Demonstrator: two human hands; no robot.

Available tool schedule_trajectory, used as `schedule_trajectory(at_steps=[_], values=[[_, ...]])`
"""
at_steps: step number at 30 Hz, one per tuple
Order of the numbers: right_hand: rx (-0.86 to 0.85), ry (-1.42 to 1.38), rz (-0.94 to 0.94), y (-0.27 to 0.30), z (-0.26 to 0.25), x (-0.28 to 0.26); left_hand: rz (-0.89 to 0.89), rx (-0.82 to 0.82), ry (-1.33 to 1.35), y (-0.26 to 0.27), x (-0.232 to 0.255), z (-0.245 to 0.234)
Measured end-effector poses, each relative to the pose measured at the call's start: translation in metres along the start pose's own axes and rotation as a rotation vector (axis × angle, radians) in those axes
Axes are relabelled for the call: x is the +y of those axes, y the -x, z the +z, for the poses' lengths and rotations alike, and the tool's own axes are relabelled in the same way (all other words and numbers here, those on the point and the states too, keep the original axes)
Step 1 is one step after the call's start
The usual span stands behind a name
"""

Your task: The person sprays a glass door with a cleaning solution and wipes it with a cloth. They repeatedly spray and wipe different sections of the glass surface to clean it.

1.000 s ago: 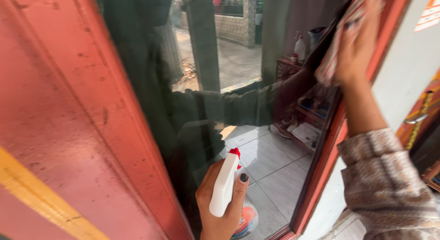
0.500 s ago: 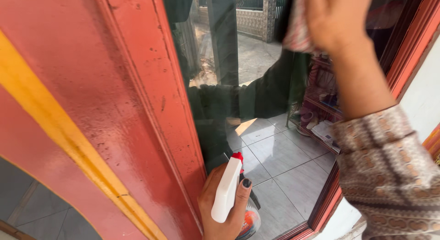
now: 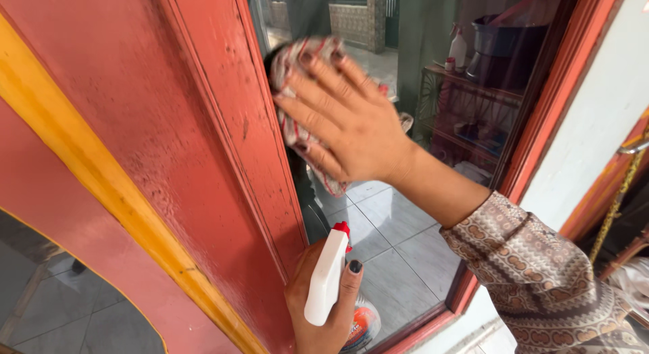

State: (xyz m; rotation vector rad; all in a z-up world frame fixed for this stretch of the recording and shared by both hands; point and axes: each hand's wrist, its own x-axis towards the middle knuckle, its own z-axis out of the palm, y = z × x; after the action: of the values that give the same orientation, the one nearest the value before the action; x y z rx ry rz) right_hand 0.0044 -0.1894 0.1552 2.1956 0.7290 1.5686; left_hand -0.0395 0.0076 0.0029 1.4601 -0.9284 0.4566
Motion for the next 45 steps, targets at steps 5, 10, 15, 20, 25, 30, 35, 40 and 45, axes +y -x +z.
schedule_trajectory(at_steps=[5,10,15,20,25,30,35,40,45], values=[[0.012,0.014,0.048,0.007,-0.003,0.017,0.020,0.021,0.007,0.012,-0.005,-0.003],[0.225,-0.037,0.254,0.023,-0.012,0.055,0.064,0.031,-0.018,0.017,-0.004,-0.012],[0.343,-0.029,0.463,0.076,0.005,0.115,-0.003,0.028,0.023,0.023,-0.003,-0.017],[0.462,-0.073,0.691,0.127,0.018,0.144,0.029,0.020,0.020,0.030,-0.002,-0.023],[0.483,-0.011,0.741,0.152,0.031,0.106,-0.001,0.021,0.018,0.038,0.003,-0.031],[0.452,-0.028,0.774,0.172,0.049,0.017,-0.059,0.036,0.046,0.048,0.012,-0.035],[0.280,-0.040,0.632,0.180,0.068,-0.078,-0.009,0.025,0.025,0.055,0.020,-0.033],[0.180,-0.112,0.476,0.156,0.066,-0.105,0.002,0.038,0.031,0.058,0.018,-0.028],[0.180,-0.127,0.384,0.133,0.042,-0.061,-0.014,0.033,0.013,0.043,0.011,-0.016]])
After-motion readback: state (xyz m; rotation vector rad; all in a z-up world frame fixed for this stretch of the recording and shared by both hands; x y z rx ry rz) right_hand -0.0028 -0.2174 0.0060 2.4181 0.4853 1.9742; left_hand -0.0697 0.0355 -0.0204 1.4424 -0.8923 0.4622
